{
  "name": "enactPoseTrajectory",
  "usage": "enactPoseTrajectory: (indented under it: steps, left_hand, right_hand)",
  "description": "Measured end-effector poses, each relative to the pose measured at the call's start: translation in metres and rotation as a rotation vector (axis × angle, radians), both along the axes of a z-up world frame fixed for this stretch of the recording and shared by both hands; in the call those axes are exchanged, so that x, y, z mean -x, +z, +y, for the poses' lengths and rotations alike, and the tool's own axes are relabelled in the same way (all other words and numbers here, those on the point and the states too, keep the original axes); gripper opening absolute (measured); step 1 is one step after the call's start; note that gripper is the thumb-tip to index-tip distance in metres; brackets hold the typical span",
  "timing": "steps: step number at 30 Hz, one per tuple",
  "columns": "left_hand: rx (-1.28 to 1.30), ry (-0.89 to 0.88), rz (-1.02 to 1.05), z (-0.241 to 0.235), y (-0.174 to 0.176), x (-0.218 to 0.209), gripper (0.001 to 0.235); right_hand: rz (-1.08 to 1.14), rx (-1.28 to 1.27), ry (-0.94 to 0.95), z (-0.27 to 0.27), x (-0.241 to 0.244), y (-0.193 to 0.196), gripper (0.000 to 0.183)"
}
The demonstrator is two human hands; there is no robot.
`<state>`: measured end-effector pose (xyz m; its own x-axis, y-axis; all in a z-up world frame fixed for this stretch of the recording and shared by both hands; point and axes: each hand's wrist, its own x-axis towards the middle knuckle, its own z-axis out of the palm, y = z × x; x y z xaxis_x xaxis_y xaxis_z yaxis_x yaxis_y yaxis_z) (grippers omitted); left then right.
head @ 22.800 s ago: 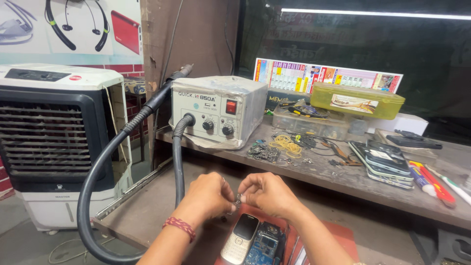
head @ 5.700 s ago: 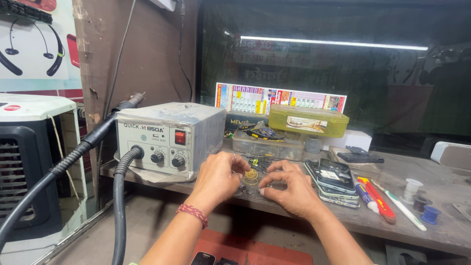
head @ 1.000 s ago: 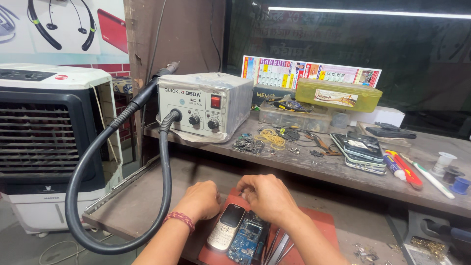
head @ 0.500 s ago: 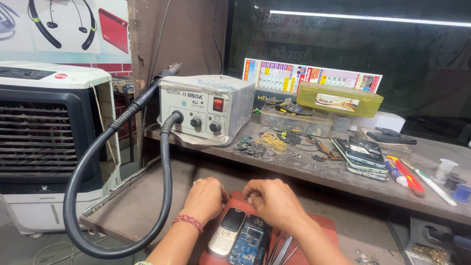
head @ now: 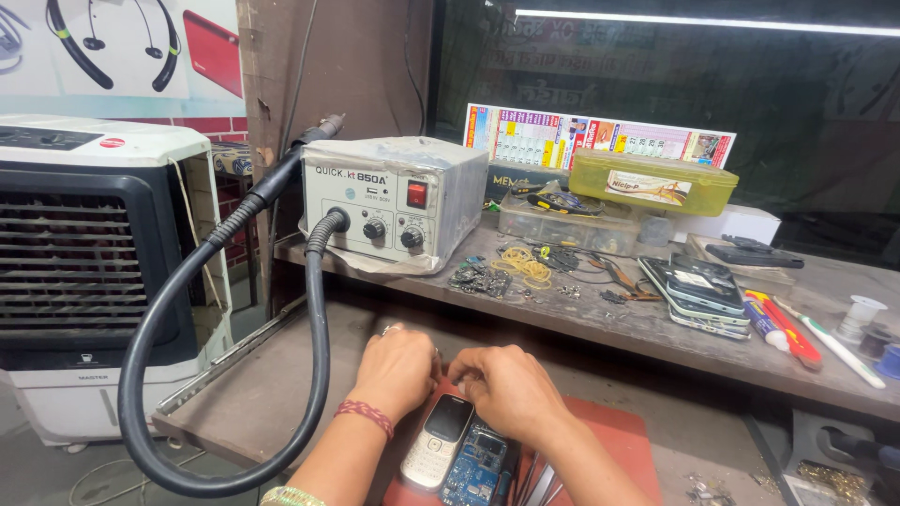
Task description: The person sorts small electronic components and wires on a cluttered workbench. They pick up and place down various items, including a disassembled mobile phone, using their hands to organize the workspace.
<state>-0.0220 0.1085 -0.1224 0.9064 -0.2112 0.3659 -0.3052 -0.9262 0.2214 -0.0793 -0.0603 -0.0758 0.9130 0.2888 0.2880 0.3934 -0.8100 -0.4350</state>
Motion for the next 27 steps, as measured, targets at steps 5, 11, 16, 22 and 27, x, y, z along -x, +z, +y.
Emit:
enactPoseTrajectory:
  steps: [5, 11, 16, 22, 27]
  left_hand:
    - [-0.07, -0.002, -0.015, 0.0, 0.002, -0.006, 0.005]
    - [-0.045, 0.034, 0.085, 0.015, 0.015, -0.006, 0.009]
    - [0.022, 0.042, 0.126, 0.025, 0.036, 0.0, 0.011]
    - [0.046, 0.033, 0.13, 0.032, 0.039, 0.002, 0.016]
    - [0.031, 0.038, 0.128, 0.033, 0.038, 0.004, 0.011]
  right_hand:
    - [-0.009, 0.013, -0.006, 0.003, -0.001, 0.003, 0.022]
    - [-0.012, 0.02, -0.019, 0.002, -0.003, 0.006, 0.022]
    - [-0.013, 0.012, 0.004, 0.006, -0.002, 0.007, 0.022]
    - [0.008, 0.007, 0.01, 0.005, 0.0, 0.011, 0.023]
    - [-0.003, 0.014, 0.007, 0.005, -0.001, 0.009, 0.024]
